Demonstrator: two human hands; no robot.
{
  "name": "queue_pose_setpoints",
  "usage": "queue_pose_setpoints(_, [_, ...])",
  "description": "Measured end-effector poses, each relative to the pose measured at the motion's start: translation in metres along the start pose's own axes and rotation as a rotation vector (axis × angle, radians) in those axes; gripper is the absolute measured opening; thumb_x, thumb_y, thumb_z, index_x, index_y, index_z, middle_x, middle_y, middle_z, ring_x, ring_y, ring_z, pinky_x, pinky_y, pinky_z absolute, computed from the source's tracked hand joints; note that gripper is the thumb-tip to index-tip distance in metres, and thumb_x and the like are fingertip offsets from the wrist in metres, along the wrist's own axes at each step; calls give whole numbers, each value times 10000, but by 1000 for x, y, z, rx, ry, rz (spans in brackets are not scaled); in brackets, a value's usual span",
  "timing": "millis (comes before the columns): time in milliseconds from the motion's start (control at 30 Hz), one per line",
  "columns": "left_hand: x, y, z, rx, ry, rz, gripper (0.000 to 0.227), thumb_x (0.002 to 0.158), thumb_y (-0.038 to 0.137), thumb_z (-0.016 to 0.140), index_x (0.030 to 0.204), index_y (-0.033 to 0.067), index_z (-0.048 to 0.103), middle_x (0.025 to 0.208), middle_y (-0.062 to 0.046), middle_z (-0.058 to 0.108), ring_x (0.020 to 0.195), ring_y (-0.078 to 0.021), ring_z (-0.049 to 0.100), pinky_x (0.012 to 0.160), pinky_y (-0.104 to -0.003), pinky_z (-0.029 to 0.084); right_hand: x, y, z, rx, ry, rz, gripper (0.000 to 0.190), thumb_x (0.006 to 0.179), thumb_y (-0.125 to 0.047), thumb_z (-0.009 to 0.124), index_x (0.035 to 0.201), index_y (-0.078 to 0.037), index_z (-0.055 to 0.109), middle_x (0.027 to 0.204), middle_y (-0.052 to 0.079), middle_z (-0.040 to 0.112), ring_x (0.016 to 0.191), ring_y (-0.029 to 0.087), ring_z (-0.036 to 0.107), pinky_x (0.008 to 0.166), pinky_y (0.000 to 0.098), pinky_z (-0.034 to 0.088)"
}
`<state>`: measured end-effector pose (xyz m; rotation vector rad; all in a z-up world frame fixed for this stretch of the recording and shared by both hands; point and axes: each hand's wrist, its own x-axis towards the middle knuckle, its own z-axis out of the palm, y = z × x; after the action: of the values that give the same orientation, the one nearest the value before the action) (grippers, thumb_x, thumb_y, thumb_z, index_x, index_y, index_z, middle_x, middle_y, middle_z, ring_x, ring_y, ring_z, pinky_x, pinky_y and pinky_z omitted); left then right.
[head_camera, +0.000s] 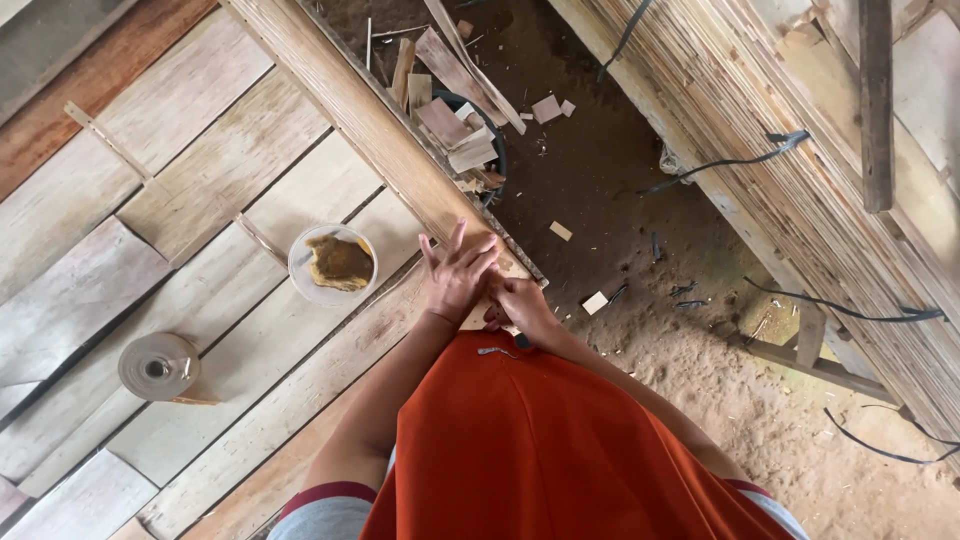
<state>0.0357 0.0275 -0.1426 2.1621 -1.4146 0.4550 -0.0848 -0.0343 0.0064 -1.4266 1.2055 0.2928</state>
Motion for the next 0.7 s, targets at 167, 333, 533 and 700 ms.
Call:
queue_pose_setpoints(167, [13,17,-31,-67,-85,-84,308,829,471,751,1112,374,682,1294,218,682,1486,-195,403,1186,-743,74,22,12,2,-81,6,37,323,875,-395,635,930,-124,803,796,160,726,807,329,710,713,457,572])
queue_pose_setpoints(333, [20,21,-51,-93,-157,-118,361,807,481,765,1133,365,659,1320,216,668,1498,-220,382,1174,-760,79,5,-24,-13,-189,-32,70,331,860,-359,580,994,-139,787,771,116,765,810,282,770,893,442,587])
queue_pose_setpoints(533, [21,22,-52,-106,-185,-120,390,780,446,782,1140,353,664,1310,197,684,1506,-243,371,1172,-765,75,32,3,-10,-638,-5,-59,371,931,-394,436,1040,-201,733,617,16,726,841,277,769,873,447,591])
queue_pose_setpoints(700, [20,23,-56,-64,-352,-131,335,903,420,663,1229,352,624,1384,187,642,1544,-260,284,1157,-775,31,12,-12,-8,-754,221,-229,212,931,-376,486,943,-232,641,895,97,771,941,316,755,835,468,607])
